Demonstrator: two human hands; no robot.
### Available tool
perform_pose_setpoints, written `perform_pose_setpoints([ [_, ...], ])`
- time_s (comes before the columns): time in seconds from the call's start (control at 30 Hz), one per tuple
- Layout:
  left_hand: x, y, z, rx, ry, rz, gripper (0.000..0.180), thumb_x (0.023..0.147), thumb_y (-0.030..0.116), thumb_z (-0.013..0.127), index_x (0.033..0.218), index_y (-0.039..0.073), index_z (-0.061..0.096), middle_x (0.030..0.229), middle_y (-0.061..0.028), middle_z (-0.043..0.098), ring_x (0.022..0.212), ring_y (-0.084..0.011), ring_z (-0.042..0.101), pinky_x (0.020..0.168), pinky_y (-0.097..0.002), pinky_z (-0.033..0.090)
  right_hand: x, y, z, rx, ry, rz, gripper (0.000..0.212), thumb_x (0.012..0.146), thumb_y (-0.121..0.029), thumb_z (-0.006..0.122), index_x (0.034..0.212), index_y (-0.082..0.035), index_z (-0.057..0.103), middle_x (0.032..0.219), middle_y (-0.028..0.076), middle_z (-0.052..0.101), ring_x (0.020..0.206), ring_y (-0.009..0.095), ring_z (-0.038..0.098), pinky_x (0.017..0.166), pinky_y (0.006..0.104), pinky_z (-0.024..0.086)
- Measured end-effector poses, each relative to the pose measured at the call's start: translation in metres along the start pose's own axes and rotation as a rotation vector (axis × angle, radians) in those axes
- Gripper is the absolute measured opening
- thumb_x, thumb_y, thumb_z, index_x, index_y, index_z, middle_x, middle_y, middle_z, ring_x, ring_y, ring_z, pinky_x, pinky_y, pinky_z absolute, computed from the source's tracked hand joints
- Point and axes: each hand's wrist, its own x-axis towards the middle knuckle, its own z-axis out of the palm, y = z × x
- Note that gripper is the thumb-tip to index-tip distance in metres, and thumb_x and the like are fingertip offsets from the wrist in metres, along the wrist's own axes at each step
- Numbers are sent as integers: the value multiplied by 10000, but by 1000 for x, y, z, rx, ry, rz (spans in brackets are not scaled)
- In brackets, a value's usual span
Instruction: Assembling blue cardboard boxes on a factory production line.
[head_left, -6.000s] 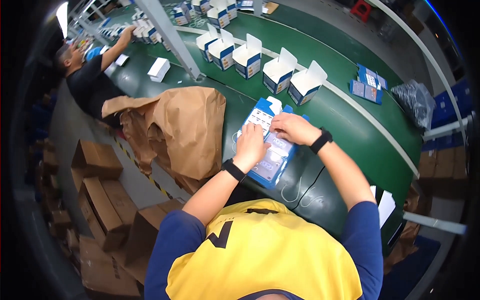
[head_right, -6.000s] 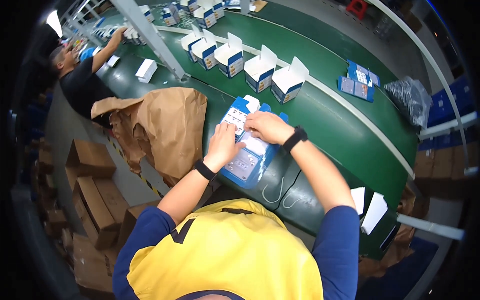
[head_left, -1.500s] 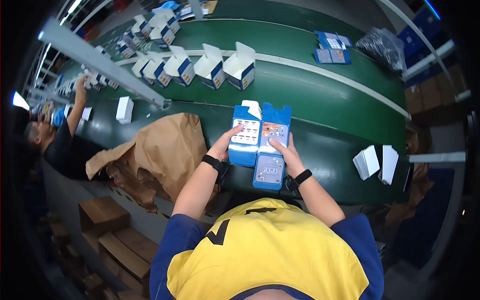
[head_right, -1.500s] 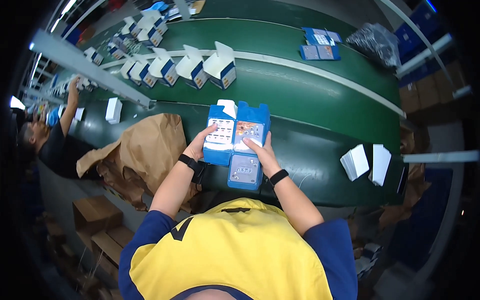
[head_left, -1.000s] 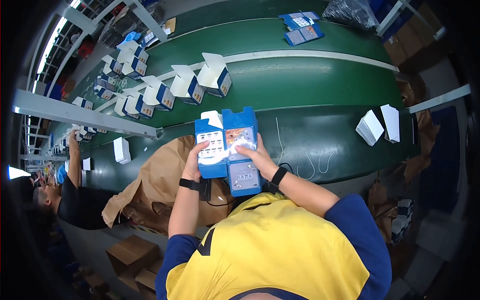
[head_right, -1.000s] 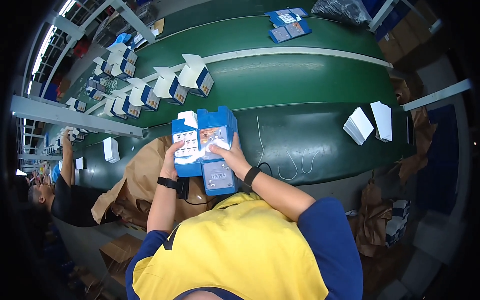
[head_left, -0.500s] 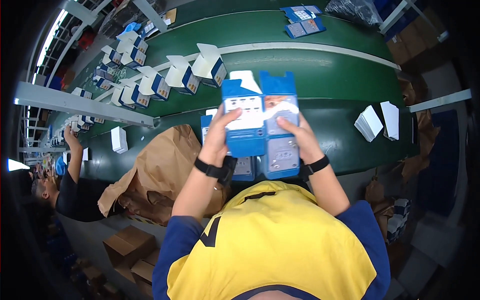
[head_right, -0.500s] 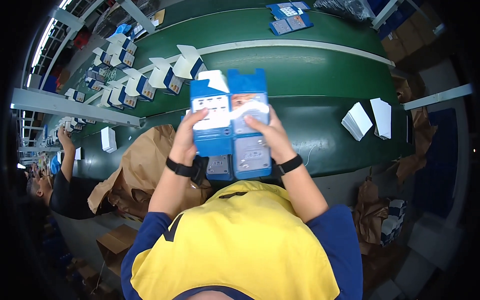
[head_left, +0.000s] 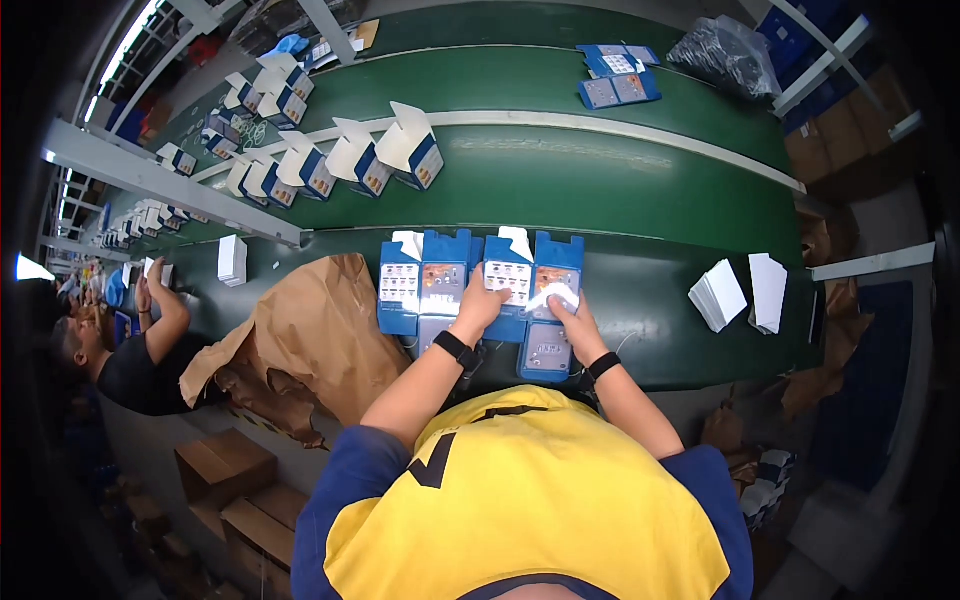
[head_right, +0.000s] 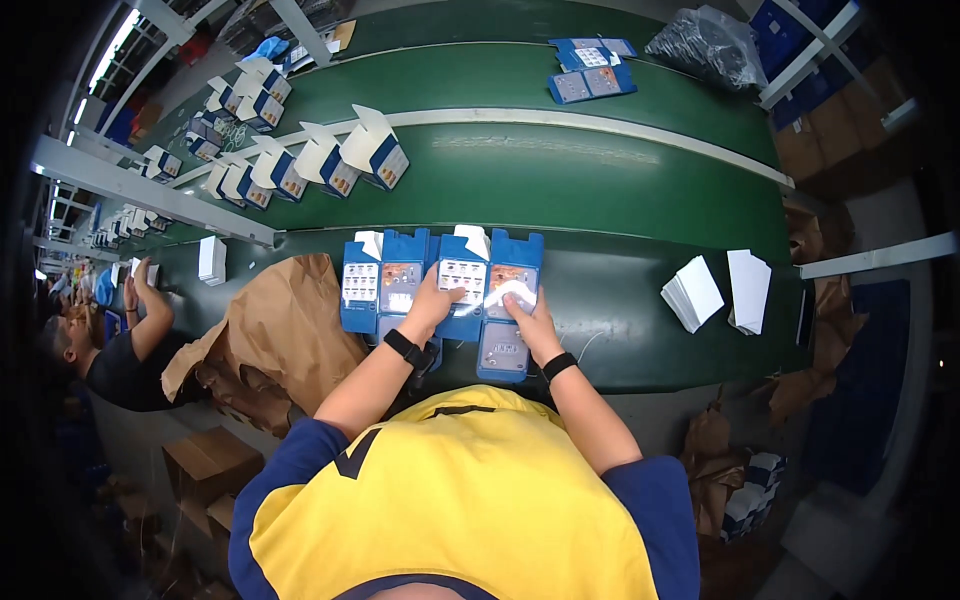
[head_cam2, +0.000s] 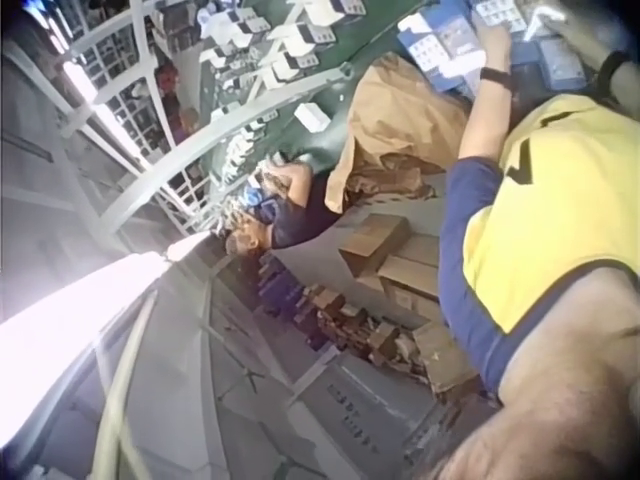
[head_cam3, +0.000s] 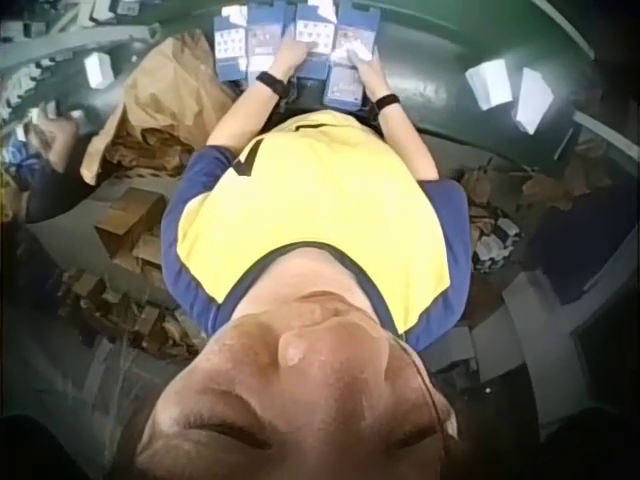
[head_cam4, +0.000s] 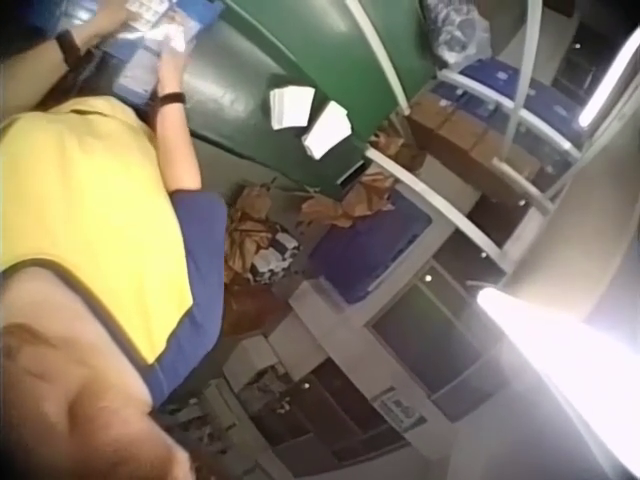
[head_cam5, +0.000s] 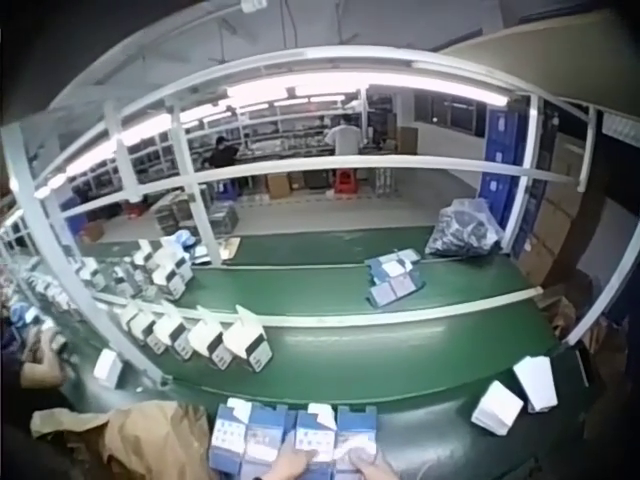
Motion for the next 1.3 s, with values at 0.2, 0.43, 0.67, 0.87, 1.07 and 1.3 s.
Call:
perform_pose_setpoints([
  [0.2,-26,1,13,551,335,242,704,774,158,654,1320,-75,275,1273,-263,432,1181,-342,448,964,-365,376,-1,17,10,-272,178,-223,733,802,-377,648,1331,-23,285,1241,193,477,1135,271,490,935,326,390],
  [0.43,-30,14,20,529,342,333,670,777,144,648,1310,-72,303,1281,-277,406,1196,-342,427,975,-364,363,-32,-15,20,-930,370,-459,652,847,-227,600,1347,-5,246,1399,191,279,1281,262,330,1027,336,307],
  [0.67,-30,70,3,-31,81,223,507,770,81,657,1197,-46,417,1141,-187,551,1063,-274,540,898,-330,426,-52,-69,15,-181,319,-442,643,818,-151,634,1338,-6,285,1317,142,421,1193,212,433,953,331,392],
  [0.87,-37,83,1,-175,-84,477,430,769,123,687,1115,-13,470,1039,-84,577,955,-123,539,837,-278,431,-79,-119,-7,-32,-65,-504,399,801,-67,639,1177,-14,516,1071,97,603,936,183,570,820,307,459],
  [1.07,-60,132,2,-301,78,607,520,739,258,718,1109,-6,466,995,-74,565,915,-148,536,824,-278,423,-94,-153,1,-821,-253,-1003,359,811,-66,639,1153,-1,552,967,98,645,837,192,602,796,314,462],
  [1.3,-66,128,6,-159,128,561,567,720,332,709,1097,-7,456,993,-89,559,910,-172,536,816,-290,421,-97,-141,40,125,-41,-786,571,794,-149,682,1294,-23,437,1193,149,550,1038,232,559,884,320,434],
])
